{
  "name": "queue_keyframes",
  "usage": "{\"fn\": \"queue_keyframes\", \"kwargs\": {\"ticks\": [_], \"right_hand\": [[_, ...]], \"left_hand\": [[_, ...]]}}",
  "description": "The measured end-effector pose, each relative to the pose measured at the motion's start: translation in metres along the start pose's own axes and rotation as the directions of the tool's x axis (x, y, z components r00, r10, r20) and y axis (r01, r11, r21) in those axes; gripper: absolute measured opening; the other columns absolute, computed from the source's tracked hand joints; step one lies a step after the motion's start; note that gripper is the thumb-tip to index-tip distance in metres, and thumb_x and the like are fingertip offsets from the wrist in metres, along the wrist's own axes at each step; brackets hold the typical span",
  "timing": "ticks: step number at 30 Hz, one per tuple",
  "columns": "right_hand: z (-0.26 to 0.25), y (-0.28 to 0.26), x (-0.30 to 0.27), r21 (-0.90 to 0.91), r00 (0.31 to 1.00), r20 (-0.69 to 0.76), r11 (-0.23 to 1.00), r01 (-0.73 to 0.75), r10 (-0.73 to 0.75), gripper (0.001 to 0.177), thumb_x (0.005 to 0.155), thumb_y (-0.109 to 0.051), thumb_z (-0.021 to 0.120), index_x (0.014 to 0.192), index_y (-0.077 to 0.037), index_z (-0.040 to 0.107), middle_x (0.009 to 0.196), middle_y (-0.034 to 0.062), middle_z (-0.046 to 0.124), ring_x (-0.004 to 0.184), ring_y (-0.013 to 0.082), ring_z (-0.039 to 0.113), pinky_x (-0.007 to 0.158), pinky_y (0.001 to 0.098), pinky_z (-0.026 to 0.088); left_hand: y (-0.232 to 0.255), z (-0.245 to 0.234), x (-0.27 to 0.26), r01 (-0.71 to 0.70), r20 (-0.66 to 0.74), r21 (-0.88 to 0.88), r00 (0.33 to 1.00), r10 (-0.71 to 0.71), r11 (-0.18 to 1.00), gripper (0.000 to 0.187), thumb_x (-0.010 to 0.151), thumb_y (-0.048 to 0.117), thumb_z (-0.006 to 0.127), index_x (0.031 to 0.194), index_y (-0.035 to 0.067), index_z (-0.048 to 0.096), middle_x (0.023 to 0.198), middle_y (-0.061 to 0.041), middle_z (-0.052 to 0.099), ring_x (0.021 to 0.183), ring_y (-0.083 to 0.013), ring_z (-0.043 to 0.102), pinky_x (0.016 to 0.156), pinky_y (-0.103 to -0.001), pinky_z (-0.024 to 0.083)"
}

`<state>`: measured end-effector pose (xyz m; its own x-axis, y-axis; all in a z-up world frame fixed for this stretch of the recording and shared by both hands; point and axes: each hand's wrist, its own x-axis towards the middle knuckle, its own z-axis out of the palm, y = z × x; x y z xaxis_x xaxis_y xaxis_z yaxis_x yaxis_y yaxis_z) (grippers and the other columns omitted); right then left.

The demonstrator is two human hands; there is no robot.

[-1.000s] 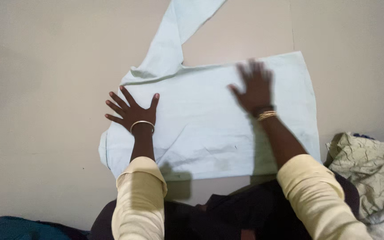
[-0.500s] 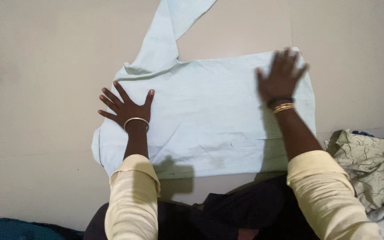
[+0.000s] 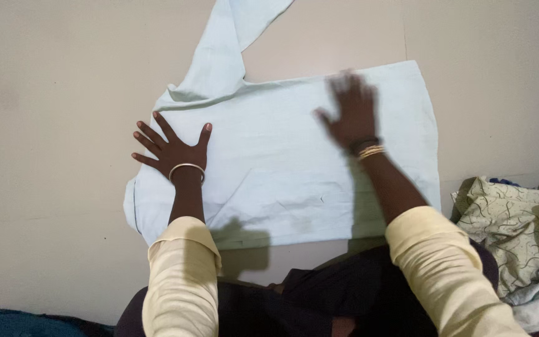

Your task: The person folds a light blue long-sleeved shirt by aligning the sleeves across the back and folding the sides inward before folding the bottom up.

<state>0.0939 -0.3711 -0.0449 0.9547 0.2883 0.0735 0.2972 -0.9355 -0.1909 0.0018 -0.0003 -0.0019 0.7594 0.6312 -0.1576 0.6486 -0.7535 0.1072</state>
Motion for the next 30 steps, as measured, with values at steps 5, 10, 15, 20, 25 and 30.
{"fn": "queue_keyframes", "kwargs": {"ticks": [5, 10, 15, 20, 25, 30], "right_hand": [[-0.032, 0.093, -0.024, 0.071, 0.939, 0.007, 0.936, -0.344, 0.345, 0.084, 0.102, -0.069, 0.036, 0.168, -0.019, 0.020, 0.173, 0.0220, 0.009, 0.159, 0.0438, 0.002, 0.126, 0.0651, 0.002], [-0.031, 0.103, -0.025, 0.033, 0.897, 0.057, 0.897, -0.441, 0.439, 0.086, 0.099, -0.074, 0.024, 0.168, -0.023, 0.013, 0.174, 0.0192, -0.001, 0.159, 0.0390, -0.008, 0.125, 0.0629, -0.006], [-0.033, 0.091, -0.034, -0.026, 0.872, 0.092, 0.877, -0.480, 0.480, 0.085, 0.099, -0.071, 0.021, 0.168, -0.022, 0.012, 0.174, 0.0209, -0.003, 0.160, 0.0399, -0.009, 0.122, 0.0690, -0.006], [-0.054, 0.060, -0.048, -0.138, 0.945, 0.233, 0.969, -0.204, 0.232, 0.090, 0.093, -0.076, 0.035, 0.163, -0.021, 0.024, 0.170, 0.0226, 0.010, 0.157, 0.0436, 0.007, 0.117, 0.0723, 0.014], [-0.108, 0.015, -0.102, 0.087, 0.886, 0.459, 0.989, -0.119, 0.066, 0.085, 0.089, -0.071, 0.052, 0.155, -0.020, 0.041, 0.155, 0.0216, 0.042, 0.139, 0.0400, 0.044, 0.107, 0.0582, 0.042], [-0.122, 0.016, -0.158, 0.245, 0.666, 0.735, 0.868, -0.431, 0.123, 0.067, 0.099, -0.065, 0.047, 0.137, -0.013, 0.066, 0.118, 0.0147, 0.080, 0.115, 0.0296, 0.075, 0.101, 0.0467, 0.056]], "left_hand": [[-0.001, 0.000, -0.002, -0.014, -0.024, -0.019, 1.000, 0.013, 1.000, 0.127, 0.077, 0.097, 0.039, 0.167, 0.017, -0.001, 0.172, -0.023, -0.009, 0.159, -0.0403, -0.012, 0.121, -0.071, -0.007], [-0.004, 0.000, 0.002, -0.009, -0.020, 0.004, 1.000, 0.009, 1.000, 0.128, 0.077, 0.097, 0.042, 0.168, 0.017, 0.000, 0.172, -0.023, -0.009, 0.159, -0.0418, -0.010, 0.122, -0.072, -0.006], [-0.010, -0.005, 0.001, -0.049, 0.037, -0.003, 0.998, 0.049, 0.999, 0.127, 0.079, 0.094, 0.048, 0.167, 0.017, -0.001, 0.172, -0.023, -0.009, 0.158, -0.0433, -0.011, 0.121, -0.073, -0.003], [-0.025, -0.039, 0.004, -0.198, 0.306, 0.197, 0.943, 0.132, 0.960, 0.117, 0.078, 0.080, 0.060, 0.163, 0.015, 0.012, 0.168, -0.025, -0.001, 0.155, -0.0442, 0.000, 0.117, -0.070, 0.009], [-0.032, -0.095, -0.047, -0.467, 0.542, 0.150, 0.776, 0.322, 0.872, 0.068, 0.091, 0.062, 0.060, 0.137, 0.012, 0.061, 0.150, -0.017, 0.048, 0.135, -0.0364, 0.047, 0.110, -0.056, 0.038], [-0.040, -0.128, -0.094, -0.337, 0.825, -0.238, 0.424, 0.373, 0.911, 0.038, 0.097, 0.041, 0.060, 0.101, 0.012, 0.083, 0.098, -0.006, 0.081, 0.091, -0.0233, 0.071, 0.084, -0.040, 0.056]]}}
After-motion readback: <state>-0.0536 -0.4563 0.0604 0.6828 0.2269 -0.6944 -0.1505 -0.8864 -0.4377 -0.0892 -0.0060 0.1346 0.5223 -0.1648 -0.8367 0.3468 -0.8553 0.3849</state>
